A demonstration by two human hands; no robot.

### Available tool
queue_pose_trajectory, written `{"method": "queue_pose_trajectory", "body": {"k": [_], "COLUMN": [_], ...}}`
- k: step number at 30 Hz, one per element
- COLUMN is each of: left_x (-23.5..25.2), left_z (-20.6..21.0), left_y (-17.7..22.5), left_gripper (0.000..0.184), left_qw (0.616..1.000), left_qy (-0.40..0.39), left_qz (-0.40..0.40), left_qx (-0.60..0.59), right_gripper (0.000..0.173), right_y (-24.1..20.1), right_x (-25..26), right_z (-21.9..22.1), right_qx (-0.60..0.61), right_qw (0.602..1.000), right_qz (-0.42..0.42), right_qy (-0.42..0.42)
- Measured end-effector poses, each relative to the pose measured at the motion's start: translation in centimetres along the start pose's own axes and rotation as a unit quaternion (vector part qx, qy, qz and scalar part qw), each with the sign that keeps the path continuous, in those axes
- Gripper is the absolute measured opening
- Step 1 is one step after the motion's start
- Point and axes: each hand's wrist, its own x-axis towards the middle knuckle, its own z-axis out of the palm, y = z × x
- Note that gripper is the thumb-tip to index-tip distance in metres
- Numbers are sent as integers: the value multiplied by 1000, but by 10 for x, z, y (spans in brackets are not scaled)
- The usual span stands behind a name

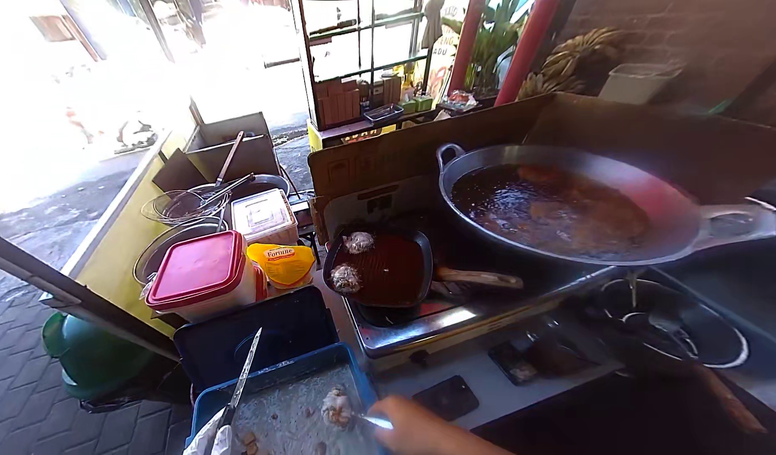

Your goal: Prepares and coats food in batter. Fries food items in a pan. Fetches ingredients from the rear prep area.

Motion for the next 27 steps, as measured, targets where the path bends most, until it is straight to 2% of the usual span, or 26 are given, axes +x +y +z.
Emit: {"method": "queue_pose_trajectory", "body": {"k": [3, 10, 15, 18, 22, 24, 27], "left_x": [3, 0, -2, 2, 24, 46, 90], "left_z": [4, -1, -6, 1, 22, 40, 73], "left_y": [7, 23, 15, 27, 36, 46, 60], "left_gripper": [31, 31, 31, 30, 29, 29, 30], "left_qw": [1000, 999, 999, 1000, 999, 996, 990], "left_qy": [-4, 29, 43, 22, -29, -41, -46], "left_qz": [5, 13, 6, -16, 41, 68, 109], "left_qx": [18, 3, -11, -15, 15, 38, 74], "right_gripper": [37, 36, 33, 31, 26, 24, 29], "right_y": [-10, -58, -54, -39, -27, -29, -29], "right_x": [-5, -40, -43, -44, -59, -64, -58], "right_z": [-12, -61, -79, -95, -144, -172, -211], "right_qx": [23, 188, 206, 183, 92, 7, -162], "right_qw": [999, 959, 952, 960, 967, 957, 921], "right_qz": [-31, -209, -219, -193, -132, -110, -97], "right_qy": [-5, 37, 49, 89, 197, 267, 341]}}
